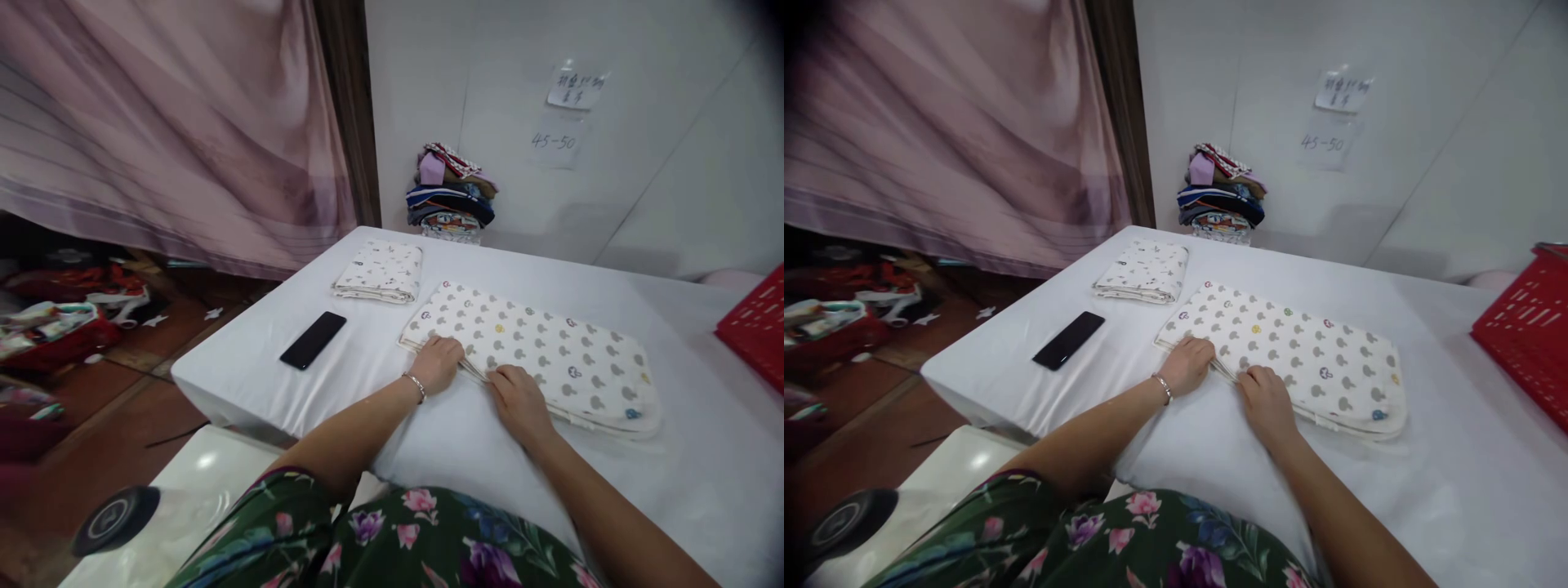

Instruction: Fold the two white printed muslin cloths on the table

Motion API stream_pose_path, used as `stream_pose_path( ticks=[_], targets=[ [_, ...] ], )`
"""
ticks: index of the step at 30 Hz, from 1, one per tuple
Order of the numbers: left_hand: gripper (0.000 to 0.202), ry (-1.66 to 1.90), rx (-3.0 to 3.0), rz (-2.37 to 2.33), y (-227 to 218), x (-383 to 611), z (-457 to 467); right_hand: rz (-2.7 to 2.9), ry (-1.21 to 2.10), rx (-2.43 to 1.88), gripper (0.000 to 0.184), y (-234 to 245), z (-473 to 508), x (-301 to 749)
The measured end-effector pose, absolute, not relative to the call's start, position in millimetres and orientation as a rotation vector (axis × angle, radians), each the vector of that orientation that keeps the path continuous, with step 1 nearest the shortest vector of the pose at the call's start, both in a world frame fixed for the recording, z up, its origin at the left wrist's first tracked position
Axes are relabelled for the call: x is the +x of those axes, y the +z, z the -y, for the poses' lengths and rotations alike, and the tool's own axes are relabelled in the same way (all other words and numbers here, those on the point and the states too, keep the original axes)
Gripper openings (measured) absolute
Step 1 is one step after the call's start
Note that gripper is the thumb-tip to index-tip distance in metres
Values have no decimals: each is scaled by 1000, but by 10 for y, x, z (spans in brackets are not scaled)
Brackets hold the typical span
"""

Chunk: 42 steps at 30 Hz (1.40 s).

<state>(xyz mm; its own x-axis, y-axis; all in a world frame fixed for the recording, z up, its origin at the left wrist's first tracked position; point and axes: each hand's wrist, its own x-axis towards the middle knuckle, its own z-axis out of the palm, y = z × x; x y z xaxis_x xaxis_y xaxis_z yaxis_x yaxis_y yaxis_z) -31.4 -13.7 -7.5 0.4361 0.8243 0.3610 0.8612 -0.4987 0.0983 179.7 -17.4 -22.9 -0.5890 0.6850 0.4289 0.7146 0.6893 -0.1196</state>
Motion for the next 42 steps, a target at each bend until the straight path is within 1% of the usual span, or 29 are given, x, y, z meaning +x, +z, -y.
stream_pose_path(
  ticks=[8,12,15,18,24,30,35,37,40,42],
  targets=[
    [26,-597,-2426,1713,-105,-402,70,2464,-91,-1107,26,-256,159,1808],
    [21,-536,-2345,1794,-61,-555,12,2478,-170,-1129,27,-232,179,1773],
    [21,-469,-2348,1758,-45,-718,-19,2547,-256,-1151,27,-190,192,1744],
    [28,-427,-2387,1689,-65,-897,-4,2603,-299,-1155,26,-151,205,1725],
    [44,-353,-2482,1646,-101,-1115,107,2572,-263,-1155,29,-168,231,1709],
    [49,-389,-2458,1760,-112,-1109,132,2561,-213,-1160,27,-201,204,1700],
    [60,-414,-2544,1839,-123,-1176,139,2565,-184,-1198,24,-158,215,1676],
    [58,-447,-2539,1948,-57,-1174,93,2559,-174,-1209,23,-136,214,1663],
    [44,-495,-2433,2140,104,-1038,-39,2556,-184,-1206,21,-123,184,1650],
    [41,-508,-2423,2092,186,-868,-131,2554,-207,-1212,22,-131,166,1645]
  ],
)
